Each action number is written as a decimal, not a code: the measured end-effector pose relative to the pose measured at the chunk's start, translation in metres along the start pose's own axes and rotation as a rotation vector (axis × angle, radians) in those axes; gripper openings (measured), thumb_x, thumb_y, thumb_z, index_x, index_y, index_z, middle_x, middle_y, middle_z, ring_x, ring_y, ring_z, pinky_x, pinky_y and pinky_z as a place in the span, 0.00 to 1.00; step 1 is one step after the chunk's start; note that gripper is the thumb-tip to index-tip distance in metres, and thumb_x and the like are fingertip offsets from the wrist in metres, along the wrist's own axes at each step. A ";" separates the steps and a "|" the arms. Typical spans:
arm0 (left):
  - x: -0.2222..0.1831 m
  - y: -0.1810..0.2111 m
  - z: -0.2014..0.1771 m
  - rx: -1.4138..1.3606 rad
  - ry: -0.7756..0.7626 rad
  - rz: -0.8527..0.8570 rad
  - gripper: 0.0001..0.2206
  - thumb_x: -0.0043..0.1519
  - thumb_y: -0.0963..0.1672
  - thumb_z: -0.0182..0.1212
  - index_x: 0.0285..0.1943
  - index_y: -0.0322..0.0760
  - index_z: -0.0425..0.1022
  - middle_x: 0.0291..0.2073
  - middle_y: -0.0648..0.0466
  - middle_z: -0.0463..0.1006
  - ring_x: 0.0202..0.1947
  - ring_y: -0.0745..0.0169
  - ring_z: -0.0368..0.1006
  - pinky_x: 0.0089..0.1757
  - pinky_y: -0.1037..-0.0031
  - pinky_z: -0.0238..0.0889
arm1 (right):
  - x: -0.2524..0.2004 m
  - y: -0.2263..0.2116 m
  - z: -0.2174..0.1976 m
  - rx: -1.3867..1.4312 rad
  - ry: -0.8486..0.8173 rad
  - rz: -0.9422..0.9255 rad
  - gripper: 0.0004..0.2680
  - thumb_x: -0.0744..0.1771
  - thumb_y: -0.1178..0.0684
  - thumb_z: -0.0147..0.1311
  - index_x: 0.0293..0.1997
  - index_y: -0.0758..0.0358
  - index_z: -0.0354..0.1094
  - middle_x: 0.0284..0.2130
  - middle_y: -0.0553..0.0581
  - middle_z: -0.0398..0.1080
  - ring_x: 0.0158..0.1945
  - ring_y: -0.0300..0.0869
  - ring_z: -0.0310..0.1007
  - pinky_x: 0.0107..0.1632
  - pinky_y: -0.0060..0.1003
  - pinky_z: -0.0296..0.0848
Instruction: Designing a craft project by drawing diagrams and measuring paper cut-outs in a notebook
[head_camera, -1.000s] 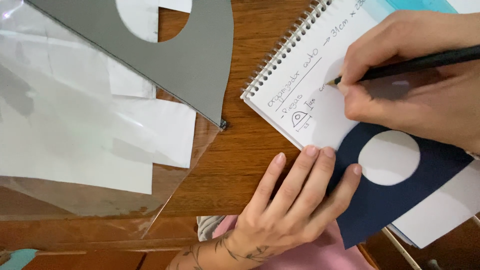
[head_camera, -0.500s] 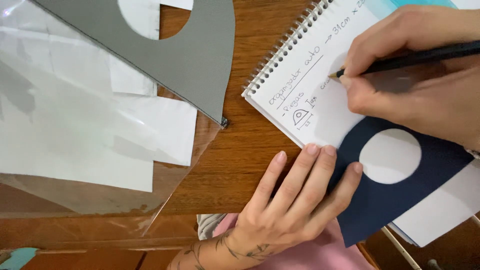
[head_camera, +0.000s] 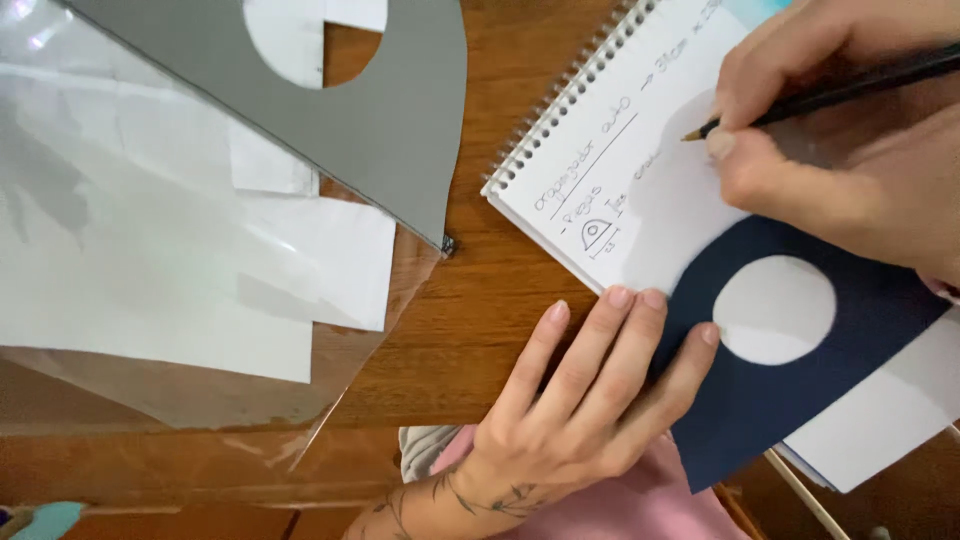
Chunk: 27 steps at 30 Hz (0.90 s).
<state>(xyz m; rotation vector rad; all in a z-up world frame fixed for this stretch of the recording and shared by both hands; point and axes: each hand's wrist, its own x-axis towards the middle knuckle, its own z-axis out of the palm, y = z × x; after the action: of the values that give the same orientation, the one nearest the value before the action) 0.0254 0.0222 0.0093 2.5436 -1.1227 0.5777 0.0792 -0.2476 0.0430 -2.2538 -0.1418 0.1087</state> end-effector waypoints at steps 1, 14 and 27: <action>0.001 0.001 0.001 0.006 0.024 -0.011 0.09 0.72 0.52 0.60 0.60 0.59 0.75 0.53 0.65 0.80 0.54 0.73 0.79 0.55 0.75 0.70 | 0.019 -0.030 0.033 -0.002 0.011 -0.008 0.06 0.69 0.73 0.56 0.40 0.77 0.61 0.39 0.66 0.68 0.42 0.47 0.69 0.51 0.35 0.66; 0.002 0.014 -0.002 0.002 0.054 -0.009 0.10 0.71 0.48 0.56 0.60 0.58 0.75 0.52 0.59 0.82 0.53 0.67 0.82 0.54 0.71 0.73 | 0.023 -0.009 0.018 0.158 0.016 -0.069 0.07 0.69 0.72 0.54 0.39 0.73 0.57 0.41 0.64 0.63 0.47 0.45 0.68 0.54 0.32 0.70; -0.001 0.014 -0.001 0.032 0.054 -0.001 0.10 0.72 0.48 0.60 0.61 0.57 0.73 0.53 0.59 0.81 0.54 0.66 0.81 0.54 0.71 0.74 | 0.026 -0.027 0.027 0.008 0.021 -0.137 0.04 0.65 0.72 0.57 0.35 0.73 0.70 0.34 0.60 0.73 0.42 0.41 0.74 0.46 0.30 0.72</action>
<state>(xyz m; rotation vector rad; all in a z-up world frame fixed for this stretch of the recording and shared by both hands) 0.0139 0.0137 0.0116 2.5391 -1.1022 0.6659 0.0997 -0.2065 0.0463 -2.2297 -0.2827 0.0120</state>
